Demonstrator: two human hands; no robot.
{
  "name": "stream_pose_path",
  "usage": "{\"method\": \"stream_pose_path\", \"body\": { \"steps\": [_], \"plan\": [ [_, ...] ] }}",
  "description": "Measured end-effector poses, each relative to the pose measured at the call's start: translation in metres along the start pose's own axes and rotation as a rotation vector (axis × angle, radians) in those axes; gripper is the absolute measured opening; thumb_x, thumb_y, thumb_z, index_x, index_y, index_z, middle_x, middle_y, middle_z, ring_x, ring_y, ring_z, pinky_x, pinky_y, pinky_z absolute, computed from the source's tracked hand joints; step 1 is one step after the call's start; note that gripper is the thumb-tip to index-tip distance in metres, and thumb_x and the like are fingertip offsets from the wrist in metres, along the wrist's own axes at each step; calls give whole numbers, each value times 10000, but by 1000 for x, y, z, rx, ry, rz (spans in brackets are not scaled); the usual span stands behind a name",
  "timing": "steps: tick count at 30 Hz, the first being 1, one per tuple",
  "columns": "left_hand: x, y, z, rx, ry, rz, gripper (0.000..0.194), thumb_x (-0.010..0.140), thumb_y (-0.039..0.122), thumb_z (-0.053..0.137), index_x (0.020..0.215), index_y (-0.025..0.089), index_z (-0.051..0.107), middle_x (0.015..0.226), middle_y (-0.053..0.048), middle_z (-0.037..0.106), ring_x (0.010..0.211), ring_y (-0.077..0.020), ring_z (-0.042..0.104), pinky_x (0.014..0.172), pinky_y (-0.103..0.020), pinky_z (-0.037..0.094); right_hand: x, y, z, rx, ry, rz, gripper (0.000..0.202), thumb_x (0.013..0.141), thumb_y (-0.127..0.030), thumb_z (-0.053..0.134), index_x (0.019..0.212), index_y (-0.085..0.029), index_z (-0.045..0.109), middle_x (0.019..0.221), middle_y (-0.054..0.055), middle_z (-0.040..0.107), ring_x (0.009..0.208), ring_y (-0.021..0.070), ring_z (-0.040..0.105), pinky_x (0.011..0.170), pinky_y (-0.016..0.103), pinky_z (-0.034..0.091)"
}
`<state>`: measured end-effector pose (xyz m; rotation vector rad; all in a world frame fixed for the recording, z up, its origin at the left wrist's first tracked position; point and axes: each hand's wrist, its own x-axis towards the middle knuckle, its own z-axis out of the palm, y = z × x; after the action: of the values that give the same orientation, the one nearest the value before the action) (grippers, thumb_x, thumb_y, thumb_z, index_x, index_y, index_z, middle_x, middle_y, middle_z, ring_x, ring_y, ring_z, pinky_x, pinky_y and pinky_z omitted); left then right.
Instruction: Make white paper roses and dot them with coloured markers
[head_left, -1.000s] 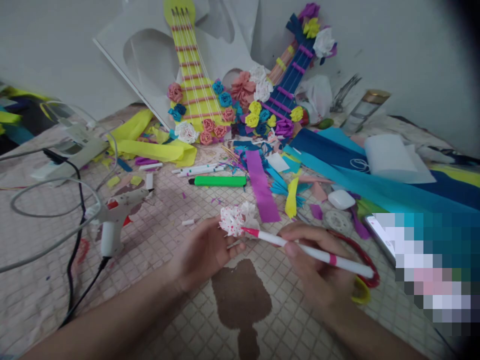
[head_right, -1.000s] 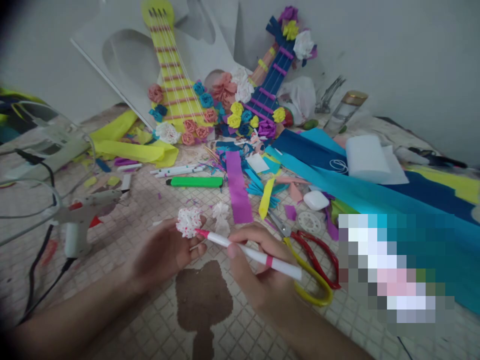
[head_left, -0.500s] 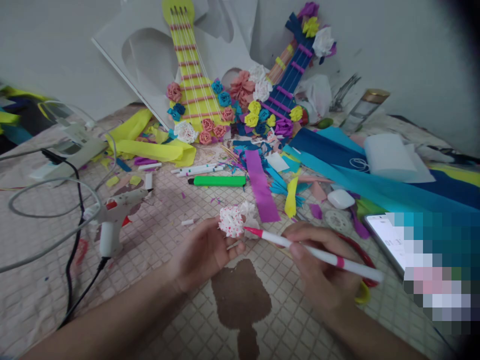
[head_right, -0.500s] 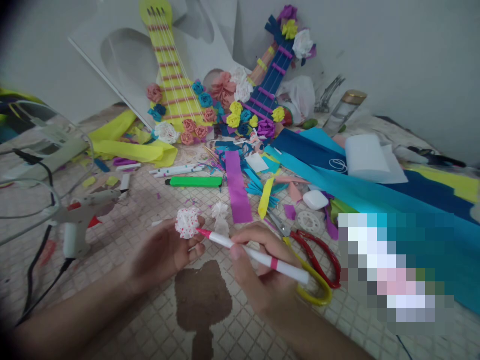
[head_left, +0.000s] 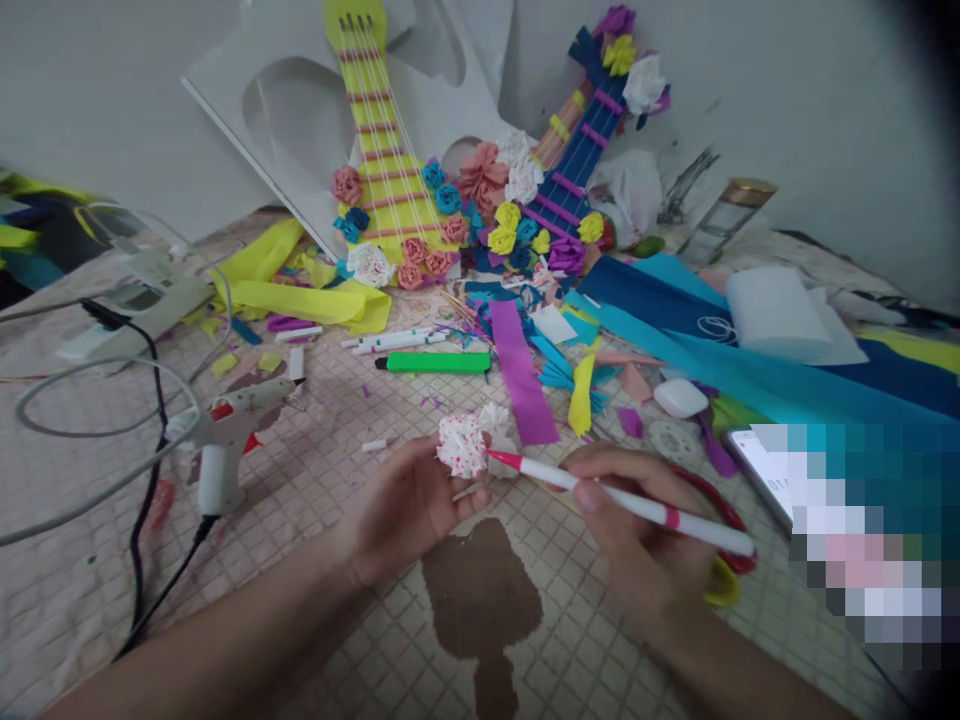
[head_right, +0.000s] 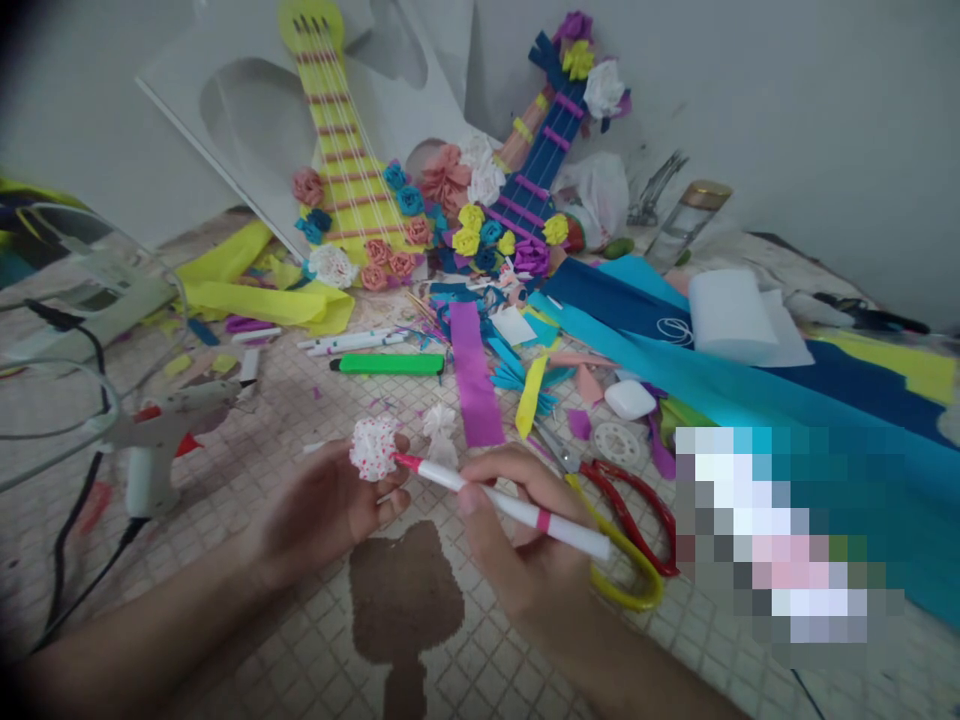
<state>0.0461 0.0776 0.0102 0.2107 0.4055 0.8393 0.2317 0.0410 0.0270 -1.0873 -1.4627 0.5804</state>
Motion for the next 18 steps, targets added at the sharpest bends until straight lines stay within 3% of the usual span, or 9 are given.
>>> {"method": "stream_pose_path", "body": {
  "steps": [6, 9, 18],
  "plan": [
    [0, -1, -2, 16, 17, -7, 145, 792, 208, 586, 903, 132, 642, 864, -36, 678, 743, -133, 624, 743, -278, 488, 1, -1, -2, -55, -5, 7, 110, 786, -155, 568, 823, -249, 611, 742, 3, 630, 660, 150, 583, 546, 272, 482],
    [0, -1, -2, 43, 10, 23, 152, 809, 204, 567, 919, 137, 648, 891, -40, 677, 763, -135, 616, 744, -279, 487, 0, -2, -2, -28, 34, -3, 129, 789, -145, 560, 842, -252, 609, 767, 7, 626, 724, 160, 590, 606, 288, 495],
    [-2, -4, 3, 171, 82, 90, 127, 783, 224, 629, 888, 153, 646, 896, -39, 664, 843, -153, 591, 748, -275, 484, 0, -5, 0, 24, -106, -41, 199, 784, -113, 561, 901, -271, 596, 773, 6, 626, 745, 168, 599, 626, 311, 498]
  ]
}}
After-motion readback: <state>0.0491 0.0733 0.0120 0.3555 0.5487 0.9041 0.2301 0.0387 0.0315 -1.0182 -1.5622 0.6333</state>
